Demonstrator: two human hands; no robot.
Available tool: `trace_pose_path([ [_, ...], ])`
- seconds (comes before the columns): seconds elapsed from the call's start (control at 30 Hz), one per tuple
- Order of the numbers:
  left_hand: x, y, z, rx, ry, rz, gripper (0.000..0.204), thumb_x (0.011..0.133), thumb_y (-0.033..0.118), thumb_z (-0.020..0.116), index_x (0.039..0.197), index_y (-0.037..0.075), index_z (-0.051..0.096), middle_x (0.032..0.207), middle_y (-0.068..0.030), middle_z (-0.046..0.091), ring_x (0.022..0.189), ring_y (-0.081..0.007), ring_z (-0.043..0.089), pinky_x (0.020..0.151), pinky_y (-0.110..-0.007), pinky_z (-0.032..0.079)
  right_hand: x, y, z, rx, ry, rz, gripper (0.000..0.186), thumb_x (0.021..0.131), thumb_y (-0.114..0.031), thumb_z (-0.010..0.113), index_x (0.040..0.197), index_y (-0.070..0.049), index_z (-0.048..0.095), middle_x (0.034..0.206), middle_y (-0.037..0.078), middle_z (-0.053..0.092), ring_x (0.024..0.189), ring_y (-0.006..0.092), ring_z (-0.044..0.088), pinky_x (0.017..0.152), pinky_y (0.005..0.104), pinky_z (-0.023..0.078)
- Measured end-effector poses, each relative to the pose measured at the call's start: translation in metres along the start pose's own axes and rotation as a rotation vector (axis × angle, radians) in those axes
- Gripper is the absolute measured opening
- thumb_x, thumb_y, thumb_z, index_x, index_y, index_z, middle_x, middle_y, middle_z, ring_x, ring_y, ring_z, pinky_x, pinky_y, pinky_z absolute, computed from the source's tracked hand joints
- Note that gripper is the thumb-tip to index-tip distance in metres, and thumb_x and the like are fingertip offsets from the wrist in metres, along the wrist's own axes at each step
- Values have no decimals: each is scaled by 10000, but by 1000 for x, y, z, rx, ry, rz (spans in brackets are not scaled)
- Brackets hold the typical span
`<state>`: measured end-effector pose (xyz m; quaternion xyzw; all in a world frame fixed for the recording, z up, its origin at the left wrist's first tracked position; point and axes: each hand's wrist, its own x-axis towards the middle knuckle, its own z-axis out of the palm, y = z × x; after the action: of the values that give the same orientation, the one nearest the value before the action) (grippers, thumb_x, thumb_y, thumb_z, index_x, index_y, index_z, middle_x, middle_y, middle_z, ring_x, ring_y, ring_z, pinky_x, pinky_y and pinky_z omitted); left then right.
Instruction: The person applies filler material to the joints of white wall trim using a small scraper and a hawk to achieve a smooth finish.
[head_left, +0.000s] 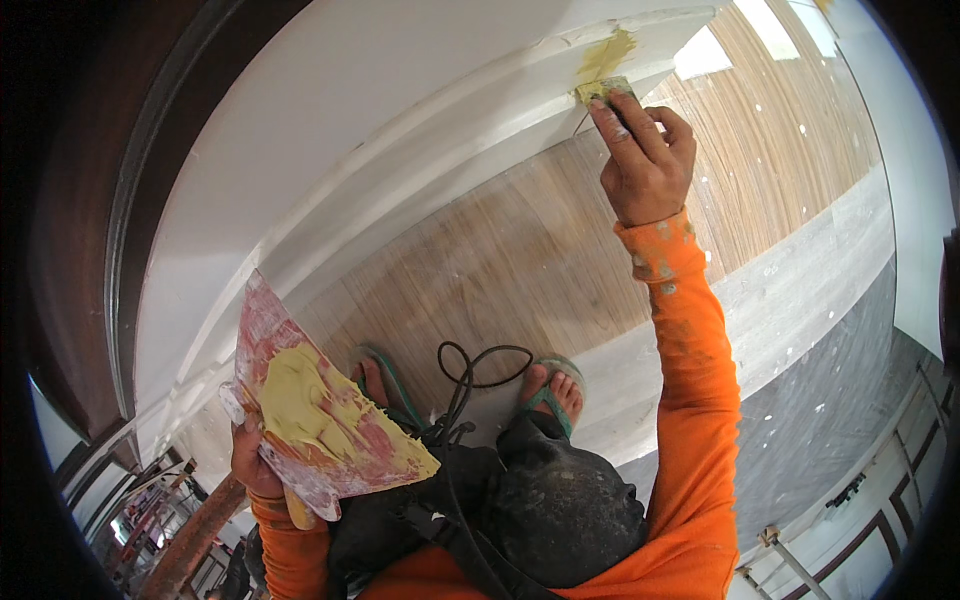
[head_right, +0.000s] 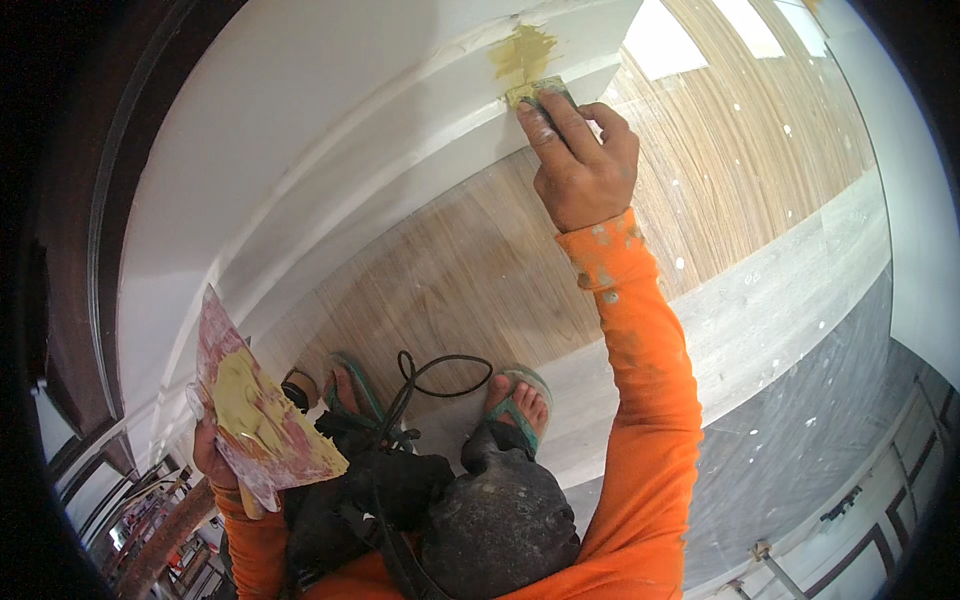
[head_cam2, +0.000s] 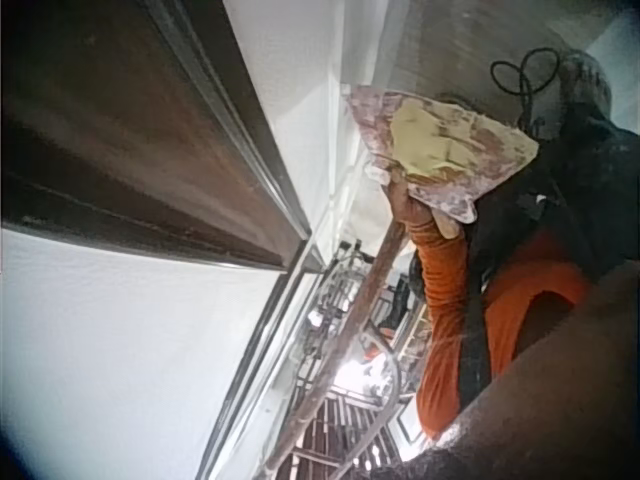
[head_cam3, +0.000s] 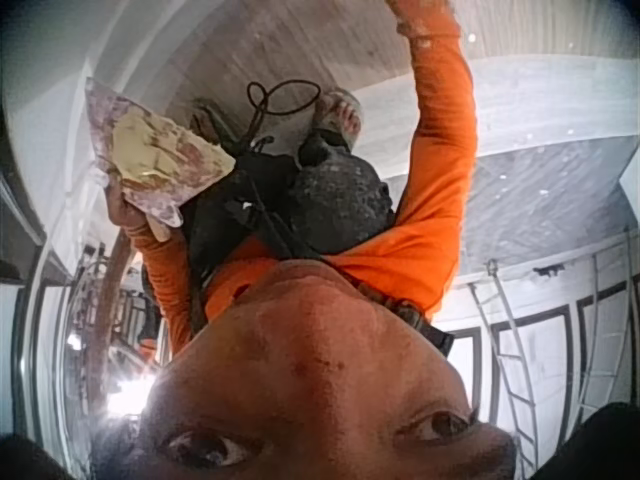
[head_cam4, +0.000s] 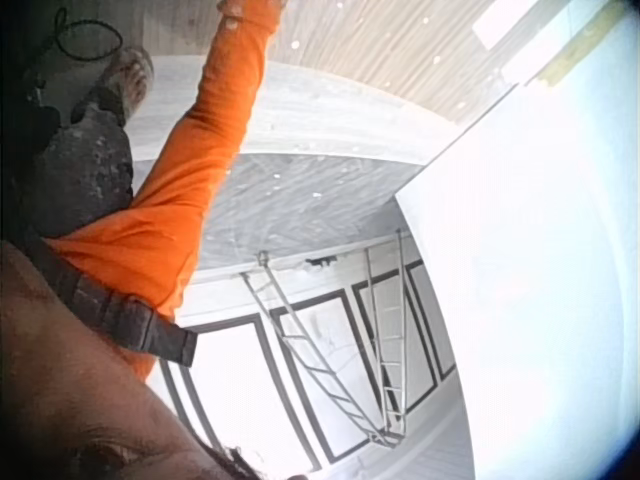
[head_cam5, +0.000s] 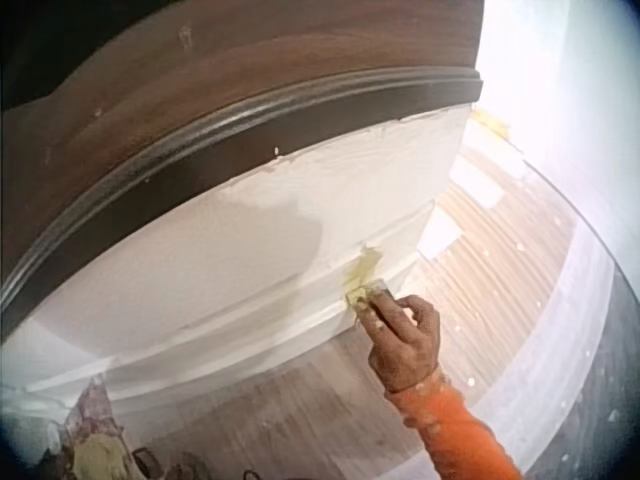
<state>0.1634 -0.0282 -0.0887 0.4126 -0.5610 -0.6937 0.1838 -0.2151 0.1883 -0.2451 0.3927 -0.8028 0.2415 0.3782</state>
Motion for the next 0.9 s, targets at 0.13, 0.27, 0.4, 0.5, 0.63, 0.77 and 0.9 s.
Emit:
trace_pose_path([
  [0.13,2,-2,-4,-36,-44,7,449,858,251,390,1171,-63,460,1116,-174,558,987,-254,572,870,-360,462,-12,-1,7,-21,-40,29,419,610,34,612,967,-180,658,1062,-40,614,866,214,521,731,311,409],
  [0.27,2,-1,4,-114,-66,-23,449,854,247,404,1188,-49,448,1135,-172,547,1011,-258,561,879,-369,457,-16,1,8,-13,-42,38,417,607,35,610,967,-171,658,1078,-45,611,878,220,517,750,311,399],
  [0.4,0,-1,-1,-115,-32,-41,441,853,245,407,1184,-43,452,1121,-171,554,1003,-261,565,881,-374,457,-13,-1,-4,-30,-84,48,419,603,35,609,963,-174,660,1054,-48,619,863,218,513,746,311,394],
  [0.5,-2,-2,-4,-107,1,-26,438,855,245,403,1178,-47,455,1118,-173,556,992,-261,571,876,-373,461,-11,-3,-18,-50,-130,71,416,603,32,609,958,-179,662,1041,-49,622,850,213,510,737,314,394],
  [0.63,-2,-1,-6,-85,-32,-23,434,859,246,395,1164,-56,463,1114,-177,558,979,-260,577,870,-371,467,-12,-3,-19,-20,-71,28,401,610,17,616,952,-187,662,1050,-57,617,854,206,512,731,315,396],
  [0.77,-2,-6,-16,99,-10,57,429,861,242,391,1151,-65,471,1104,-178,563,982,-256,577,872,-368,465,-5,-8,-11,-45,-58,-6,376,631,-10,629,948,-209,663,1060,-65,612,868,199,518,728,310,396],
  [0.9,-1,-3,-11,-60,-49,-11,432,860,241,395,1152,-68,471,1112,-180,561,992,-258,574,879,-370,461,-5,-10,-5,-73,-63,-37,354,654,-36,632,952,-224,660,1063,-71,611,873,190,521,734,303,393],
])
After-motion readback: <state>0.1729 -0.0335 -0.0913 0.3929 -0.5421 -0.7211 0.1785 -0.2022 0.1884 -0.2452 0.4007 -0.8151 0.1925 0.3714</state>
